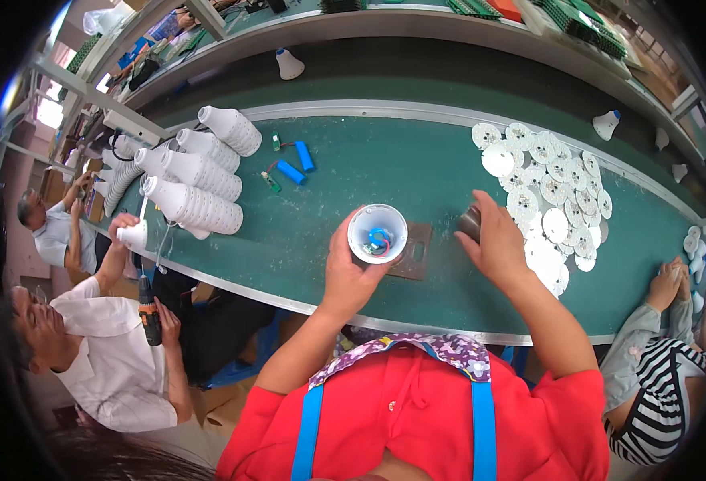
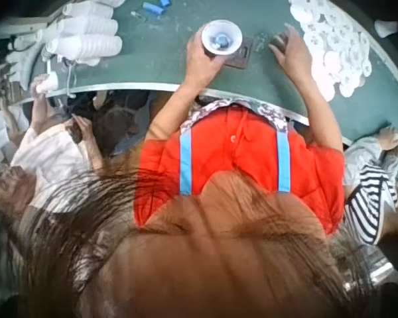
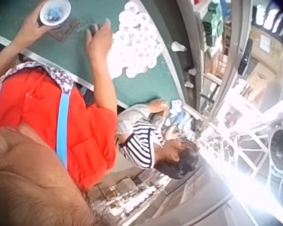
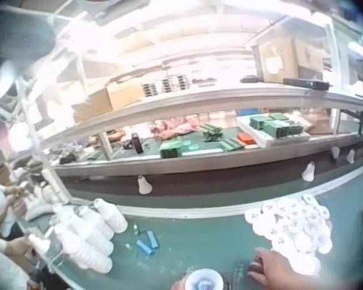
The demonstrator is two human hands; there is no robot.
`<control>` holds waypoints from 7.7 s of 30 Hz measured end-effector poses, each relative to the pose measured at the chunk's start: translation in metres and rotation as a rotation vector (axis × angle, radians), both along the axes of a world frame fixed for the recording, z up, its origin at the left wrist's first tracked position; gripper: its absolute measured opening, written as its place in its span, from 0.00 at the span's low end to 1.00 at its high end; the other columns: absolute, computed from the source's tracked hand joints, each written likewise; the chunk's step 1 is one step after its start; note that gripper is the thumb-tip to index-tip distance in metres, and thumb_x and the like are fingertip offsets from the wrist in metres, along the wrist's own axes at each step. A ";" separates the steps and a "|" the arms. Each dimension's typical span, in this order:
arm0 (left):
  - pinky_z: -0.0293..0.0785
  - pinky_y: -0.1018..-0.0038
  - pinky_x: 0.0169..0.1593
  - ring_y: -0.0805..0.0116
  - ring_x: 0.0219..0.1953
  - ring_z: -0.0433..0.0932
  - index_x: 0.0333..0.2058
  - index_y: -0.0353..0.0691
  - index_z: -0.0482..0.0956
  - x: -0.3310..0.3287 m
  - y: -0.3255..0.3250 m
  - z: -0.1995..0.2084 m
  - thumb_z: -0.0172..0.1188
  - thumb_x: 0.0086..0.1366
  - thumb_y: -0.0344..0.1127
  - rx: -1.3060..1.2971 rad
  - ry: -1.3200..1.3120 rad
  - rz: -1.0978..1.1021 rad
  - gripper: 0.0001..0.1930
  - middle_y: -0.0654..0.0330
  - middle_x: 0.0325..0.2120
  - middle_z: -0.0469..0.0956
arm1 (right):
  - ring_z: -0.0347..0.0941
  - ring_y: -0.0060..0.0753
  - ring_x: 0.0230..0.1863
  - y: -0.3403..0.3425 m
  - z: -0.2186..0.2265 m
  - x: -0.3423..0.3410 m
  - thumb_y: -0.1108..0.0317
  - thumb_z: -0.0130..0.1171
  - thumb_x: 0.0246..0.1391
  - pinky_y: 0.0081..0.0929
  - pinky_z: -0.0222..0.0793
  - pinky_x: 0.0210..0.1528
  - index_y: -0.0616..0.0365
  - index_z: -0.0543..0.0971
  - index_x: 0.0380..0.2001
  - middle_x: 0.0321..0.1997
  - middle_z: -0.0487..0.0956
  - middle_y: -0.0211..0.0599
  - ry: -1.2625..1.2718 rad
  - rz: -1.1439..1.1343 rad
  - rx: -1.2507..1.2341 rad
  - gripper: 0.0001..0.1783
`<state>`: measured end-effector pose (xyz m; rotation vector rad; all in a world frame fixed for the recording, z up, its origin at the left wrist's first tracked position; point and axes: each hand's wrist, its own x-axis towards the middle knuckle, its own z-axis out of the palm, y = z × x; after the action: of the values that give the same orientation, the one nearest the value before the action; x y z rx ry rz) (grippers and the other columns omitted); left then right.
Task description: The person assembles small electronic housing units by hand, inserting internal components and circuit boards into white plastic shells and securing them with fasteners.
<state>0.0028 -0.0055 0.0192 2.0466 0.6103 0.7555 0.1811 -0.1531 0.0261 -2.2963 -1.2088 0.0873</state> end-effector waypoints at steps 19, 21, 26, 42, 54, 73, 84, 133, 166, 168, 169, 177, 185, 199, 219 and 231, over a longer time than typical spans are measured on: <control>0.48 0.52 0.56 0.56 0.48 0.66 0.47 0.40 0.66 -0.006 0.007 -0.009 0.62 0.47 0.38 0.143 -0.014 0.001 0.27 0.56 0.43 0.70 | 0.71 0.40 0.35 0.081 0.114 -0.049 0.68 0.67 0.26 0.31 0.69 0.36 0.58 0.73 0.40 0.39 0.75 0.36 -0.332 0.625 0.295 0.29; 0.48 0.52 0.56 0.56 0.48 0.66 0.47 0.40 0.66 -0.006 0.007 -0.009 0.62 0.47 0.38 0.142 -0.028 0.013 0.27 0.56 0.43 0.69 | 0.71 0.40 0.36 0.082 0.114 -0.051 0.68 0.67 0.27 0.31 0.69 0.36 0.57 0.73 0.40 0.39 0.75 0.36 -0.341 0.633 0.273 0.29; 0.48 0.52 0.56 0.55 0.49 0.66 0.47 0.40 0.66 -0.003 0.007 -0.009 0.62 0.47 0.38 0.133 -0.031 0.001 0.27 0.55 0.44 0.69 | 0.70 0.39 0.40 0.080 0.108 -0.050 0.67 0.65 0.32 0.32 0.69 0.38 0.57 0.73 0.40 0.40 0.74 0.35 -0.349 0.664 0.010 0.26; 0.53 0.57 0.53 0.54 0.47 0.67 0.45 0.39 0.67 -0.004 0.007 -0.009 0.63 0.45 0.36 0.160 -0.057 -0.002 0.26 0.55 0.42 0.70 | 0.70 0.36 0.38 0.081 0.105 -0.058 0.67 0.65 0.29 0.30 0.68 0.36 0.57 0.74 0.40 0.37 0.74 0.32 -0.416 0.639 -0.086 0.27; 0.66 0.65 0.45 0.54 0.42 0.71 0.46 0.38 0.68 -0.002 0.010 -0.005 0.65 0.41 0.29 -0.021 -0.115 -0.040 0.29 0.53 0.38 0.72 | 0.70 0.38 0.36 0.084 0.111 -0.056 0.69 0.65 0.26 0.30 0.68 0.35 0.57 0.75 0.37 0.36 0.75 0.34 -0.378 0.560 0.271 0.26; 0.72 0.67 0.47 0.60 0.47 0.71 0.53 0.37 0.58 0.027 0.013 0.041 0.54 0.57 0.24 -0.968 -0.528 -0.244 0.25 0.49 0.47 0.68 | 0.67 0.41 0.39 -0.021 -0.037 -0.007 0.68 0.64 0.33 0.33 0.66 0.41 0.54 0.70 0.44 0.42 0.73 0.33 -0.216 0.117 0.193 0.29; 0.63 0.66 0.54 0.59 0.56 0.61 0.60 0.37 0.46 0.077 -0.079 0.035 0.54 0.59 0.33 -0.882 -0.005 -0.479 0.33 0.48 0.56 0.56 | 0.59 0.48 0.58 -0.048 -0.001 -0.011 0.60 0.57 0.46 0.33 0.56 0.57 0.67 0.53 0.57 0.56 0.61 0.56 0.504 0.013 0.472 0.39; 0.70 0.82 0.38 0.76 0.35 0.74 0.41 0.36 0.70 -0.122 0.091 0.039 0.56 0.55 0.21 -0.442 -0.331 0.297 0.14 0.62 0.32 0.74 | 0.69 0.22 0.25 0.082 0.032 -0.083 0.66 0.41 0.59 0.21 0.66 0.31 0.64 0.72 0.36 0.22 0.73 0.32 1.476 0.633 0.219 0.13; 0.63 0.70 0.53 0.66 0.48 0.68 0.49 0.34 0.62 -0.104 0.102 0.014 0.55 0.56 0.23 -0.426 -0.486 0.348 0.21 0.56 0.46 0.68 | 0.66 0.18 0.21 0.038 0.017 -0.083 0.66 0.44 0.58 0.18 0.65 0.24 0.65 0.73 0.38 0.23 0.71 0.29 1.682 0.223 0.228 0.13; 0.64 0.68 0.53 0.64 0.50 0.67 0.50 0.33 0.60 -0.102 0.095 0.023 0.54 0.58 0.25 -0.525 -0.683 0.330 0.21 0.55 0.48 0.66 | 0.65 0.17 0.21 0.037 0.018 -0.084 0.66 0.45 0.58 0.18 0.65 0.24 0.65 0.73 0.38 0.23 0.71 0.28 1.677 0.222 0.251 0.13; 0.65 0.64 0.53 0.60 0.53 0.65 0.52 0.37 0.59 -0.101 0.090 0.023 0.54 0.59 0.31 -0.533 -0.717 0.280 0.23 0.54 0.50 0.65 | 0.66 0.17 0.22 0.038 0.021 -0.084 0.66 0.45 0.58 0.18 0.65 0.24 0.65 0.73 0.38 0.23 0.70 0.28 1.635 0.251 0.264 0.13; 0.73 0.63 0.46 0.58 0.48 0.70 0.54 0.45 0.59 -0.071 0.018 0.020 0.49 0.62 0.47 -1.337 -0.846 -0.134 0.23 0.55 0.48 0.67 | 0.66 0.16 0.25 0.040 0.045 -0.088 0.65 0.48 0.56 0.16 0.65 0.27 0.61 0.75 0.41 0.27 0.72 0.28 1.357 0.398 0.268 0.13; 0.70 0.64 0.48 0.64 0.48 0.70 0.50 0.44 0.63 -0.052 -0.006 0.013 0.44 0.64 0.52 -1.341 -0.576 -0.033 0.23 0.59 0.47 0.69 | 0.67 0.20 0.28 0.033 0.037 -0.087 0.69 0.51 0.53 0.20 0.65 0.29 0.62 0.76 0.39 0.28 0.72 0.32 1.022 0.381 0.244 0.12; 0.65 0.70 0.52 0.65 0.51 0.67 0.52 0.38 0.59 -0.050 -0.017 0.011 0.58 0.57 0.30 -1.074 -0.501 -0.125 0.25 0.54 0.50 0.66 | 0.66 0.17 0.24 0.026 0.033 -0.089 0.66 0.49 0.55 0.19 0.64 0.24 0.63 0.76 0.37 0.28 0.70 0.31 1.284 0.341 0.170 0.12; 0.72 0.80 0.34 0.74 0.39 0.70 0.55 0.43 0.53 -0.046 -0.016 0.009 0.54 0.58 0.30 -0.857 -0.216 -0.159 0.28 0.57 0.46 0.66 | 0.64 0.16 0.18 0.024 0.010 -0.082 0.66 0.49 0.51 0.16 0.60 0.20 0.63 0.76 0.31 0.18 0.70 0.28 1.427 0.278 0.019 0.11; 0.68 0.72 0.49 0.67 0.50 0.66 0.47 0.43 0.59 -0.064 -0.011 0.009 0.54 0.51 0.17 -0.782 -0.218 -0.389 0.25 0.54 0.50 0.63 | 0.64 0.15 0.17 0.019 0.021 -0.081 0.63 0.51 0.52 0.14 0.58 0.18 0.61 0.77 0.32 0.17 0.70 0.26 1.557 0.275 0.043 0.13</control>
<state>-0.0608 -0.0161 0.0279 1.2785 0.2936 0.4033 0.1000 -0.1336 0.0475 -1.2390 -0.5590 1.5457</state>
